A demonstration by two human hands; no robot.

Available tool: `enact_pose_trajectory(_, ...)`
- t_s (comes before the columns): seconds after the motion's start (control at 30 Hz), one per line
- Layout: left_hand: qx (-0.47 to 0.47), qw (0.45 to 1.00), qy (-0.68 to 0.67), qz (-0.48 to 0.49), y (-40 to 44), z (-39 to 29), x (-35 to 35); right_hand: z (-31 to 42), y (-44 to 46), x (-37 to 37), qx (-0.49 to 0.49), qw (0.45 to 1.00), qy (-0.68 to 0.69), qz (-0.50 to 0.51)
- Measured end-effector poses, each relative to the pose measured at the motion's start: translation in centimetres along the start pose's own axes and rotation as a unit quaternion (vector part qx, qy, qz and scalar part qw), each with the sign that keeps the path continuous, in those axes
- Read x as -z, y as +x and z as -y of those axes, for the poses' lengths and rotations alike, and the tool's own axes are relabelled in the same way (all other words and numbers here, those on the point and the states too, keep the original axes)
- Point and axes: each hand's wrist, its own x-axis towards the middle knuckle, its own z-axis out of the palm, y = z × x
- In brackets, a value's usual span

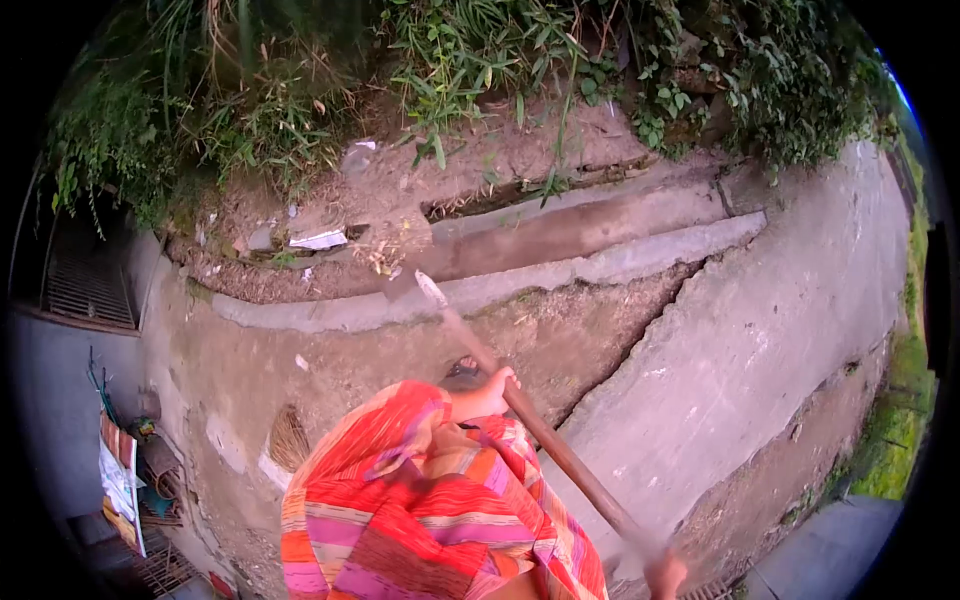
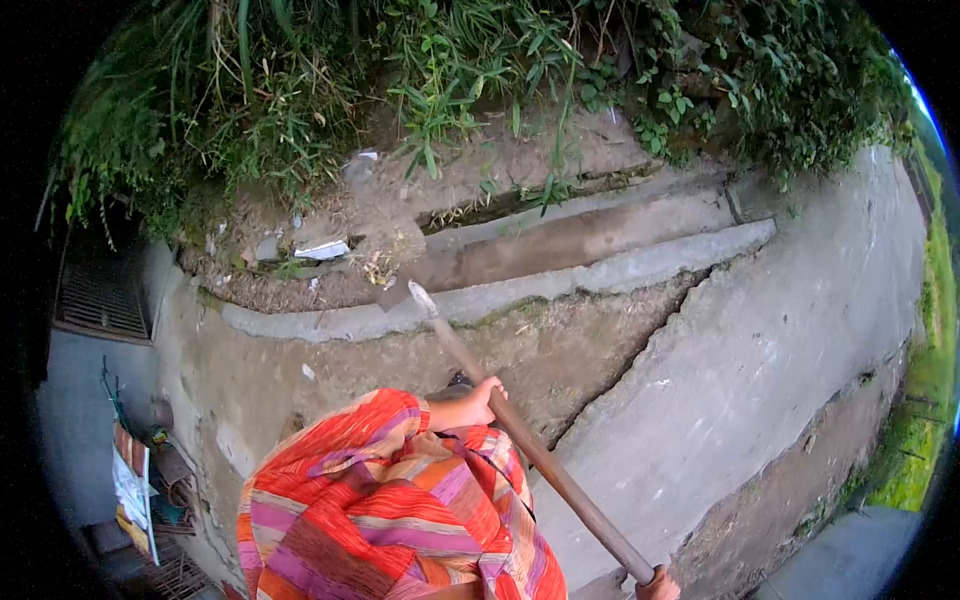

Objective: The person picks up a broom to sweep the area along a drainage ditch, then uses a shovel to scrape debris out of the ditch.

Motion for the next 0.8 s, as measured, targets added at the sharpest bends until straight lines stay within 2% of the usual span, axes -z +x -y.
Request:
enact_pose_trajectory(0.07,-0.006,0.998,0.012,-0.064,0.4,-0.2,0.5,1.1,-2.2,0.4,0.049,0.997,0.052,0.023)
enact_pose_trajectory(0.1,-0.003,0.996,0.029,-0.082,0.6,-0.6,0.9,2.1,-3.2,0.0,0.043,0.997,0.055,0.032)
enact_pose_trajectory(0.2,0.0,0.993,0.057,-0.1,1.2,-2.0,2.5,5.4,-6.3,-2.3,-0.011,0.996,0.079,0.048)
enact_pose_trajectory(0.27,0.049,0.989,0.087,-0.107,-1.3,-3.8,1.8,7.0,-9.1,-4.6,-0.013,0.997,0.067,0.029)
enact_pose_trajectory(0.3,0.035,0.986,0.107,-0.127,-1.6,-4.3,2.0,8.1,-10.2,-6.9,-0.065,0.99,0.089,0.087)
enact_pose_trajectory(0.33,0.02,0.981,0.128,-0.145,-1.9,-4.8,2.5,9.1,-11.1,-6.6,-0.074,0.988,0.092,0.096)
enact_pose_trajectory(0.37,0.053,0.991,0.096,-0.08,3.7,-4.9,8.7,10.2,-11.9,-6.5,-0.073,0.989,0.102,0.082)
enact_pose_trajectory(0.43,0.036,0.985,0.131,-0.108,1.8,-5.3,7.2,12.6,-13.6,-6.3,-0.076,0.988,0.124,0.05)
enact_pose_trajectory(0.47,0.014,0.979,0.153,-0.134,0.9,-5.4,6.6,12.4,-14.4,-7.6,-0.008,0.992,0.122,-0.029)
enact_pose_trajectory(0.5,0.019,0.977,0.166,-0.133,0.6,-5.4,6.7,12.4,-15.0,-7.7,-0.021,0.991,0.126,-0.027)
enact_pose_trajectory(0.6,0.047,0.969,0.219,-0.105,0.9,-5.8,6.2,13.7,-14.9,-7.1,-0.134,0.982,0.106,0.082)
enact_pose_trajectory(0.67,0.051,0.982,0.18,-0.007,1.8,-5.8,6.0,13.3,-14.9,-8.6,-0.132,0.978,0.109,0.117)
enact_pose_trajectory(0.73,0.159,0.955,0.251,0.007,-0.6,-6.2,3.1,13.8,-14.1,-8.0,-0.152,0.972,0.154,0.089)
enact_pose_trajectory(0.8,0.091,0.96,0.263,0.011,-1.7,-4.9,2.4,13.0,-13.6,-8.6,-0.151,0.97,0.179,0.066)
